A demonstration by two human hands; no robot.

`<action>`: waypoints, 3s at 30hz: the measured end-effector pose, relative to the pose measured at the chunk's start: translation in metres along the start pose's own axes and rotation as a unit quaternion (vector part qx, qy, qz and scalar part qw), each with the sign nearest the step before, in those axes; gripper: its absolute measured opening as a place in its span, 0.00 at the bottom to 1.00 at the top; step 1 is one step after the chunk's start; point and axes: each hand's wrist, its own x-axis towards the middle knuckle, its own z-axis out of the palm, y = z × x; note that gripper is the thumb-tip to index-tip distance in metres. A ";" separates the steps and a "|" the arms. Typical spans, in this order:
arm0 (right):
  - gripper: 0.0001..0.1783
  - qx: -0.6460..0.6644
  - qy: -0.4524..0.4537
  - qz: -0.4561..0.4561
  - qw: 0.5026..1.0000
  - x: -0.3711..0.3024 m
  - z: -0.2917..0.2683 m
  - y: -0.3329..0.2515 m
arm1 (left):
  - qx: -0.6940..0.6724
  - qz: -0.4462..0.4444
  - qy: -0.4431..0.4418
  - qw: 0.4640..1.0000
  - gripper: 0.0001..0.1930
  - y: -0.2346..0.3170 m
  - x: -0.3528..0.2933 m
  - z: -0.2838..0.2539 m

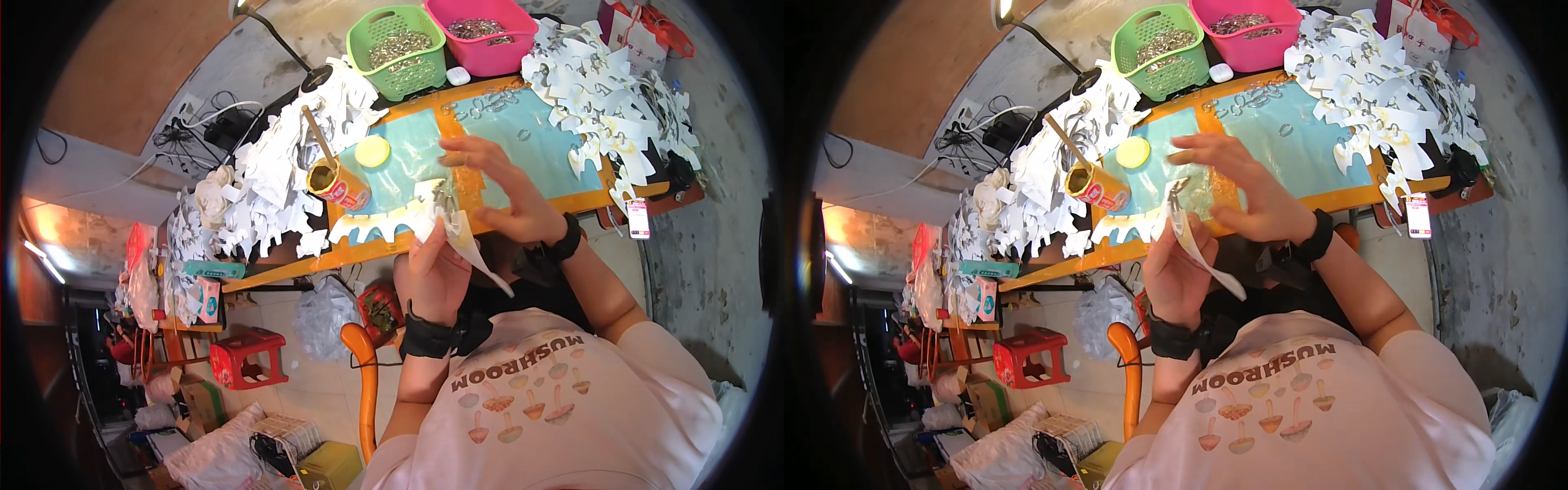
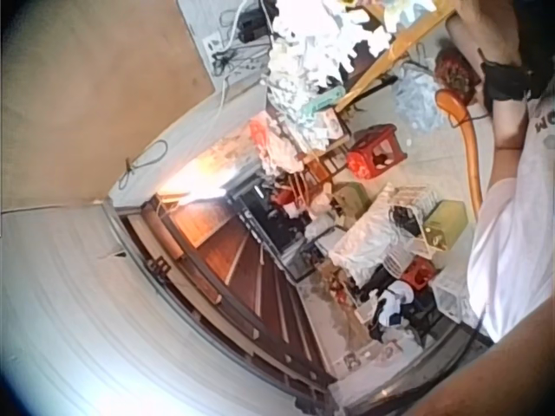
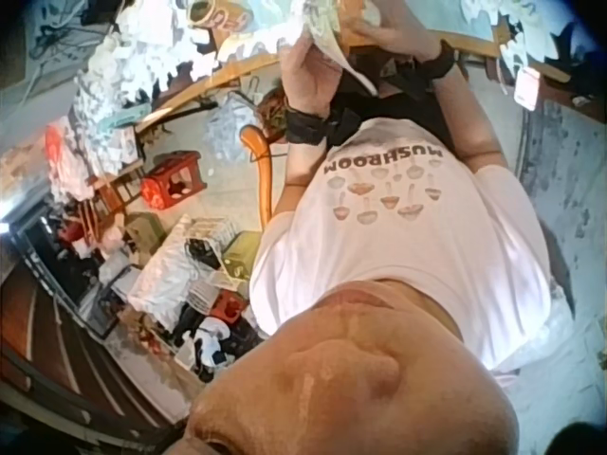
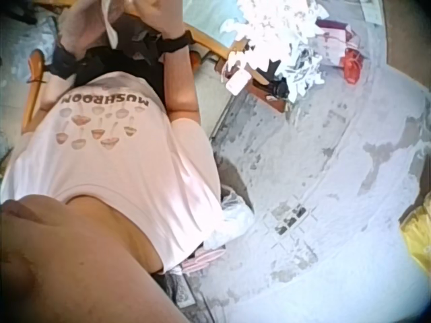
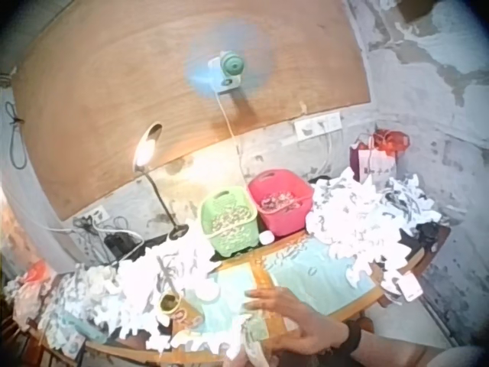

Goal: Manually applying glue and assembling white fabric shoe upper components at a workbench.

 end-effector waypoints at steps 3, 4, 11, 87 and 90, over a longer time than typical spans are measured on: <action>0.14 -0.017 -0.148 0.029 0.988 0.012 -0.011 -0.002 | -0.005 -0.077 -0.024 0.997 0.13 0.000 0.000 0.001; 0.12 -0.014 -0.203 0.024 0.979 0.015 -0.016 0.002 | -0.028 -0.094 -0.056 0.994 0.14 0.000 0.000 -0.001; 0.12 0.189 -0.280 0.246 0.909 0.013 -0.029 0.019 | -0.104 -0.184 -0.170 0.963 0.24 -0.021 0.012 -0.079; 0.13 -0.329 -0.048 0.245 0.911 -0.003 -0.154 0.066 | 0.714 0.293 0.177 0.610 0.13 0.034 0.007 -0.109; 0.08 -0.378 -0.084 0.256 0.886 -0.010 -0.120 0.082 | 0.787 0.291 0.119 0.531 0.19 0.016 0.013 -0.087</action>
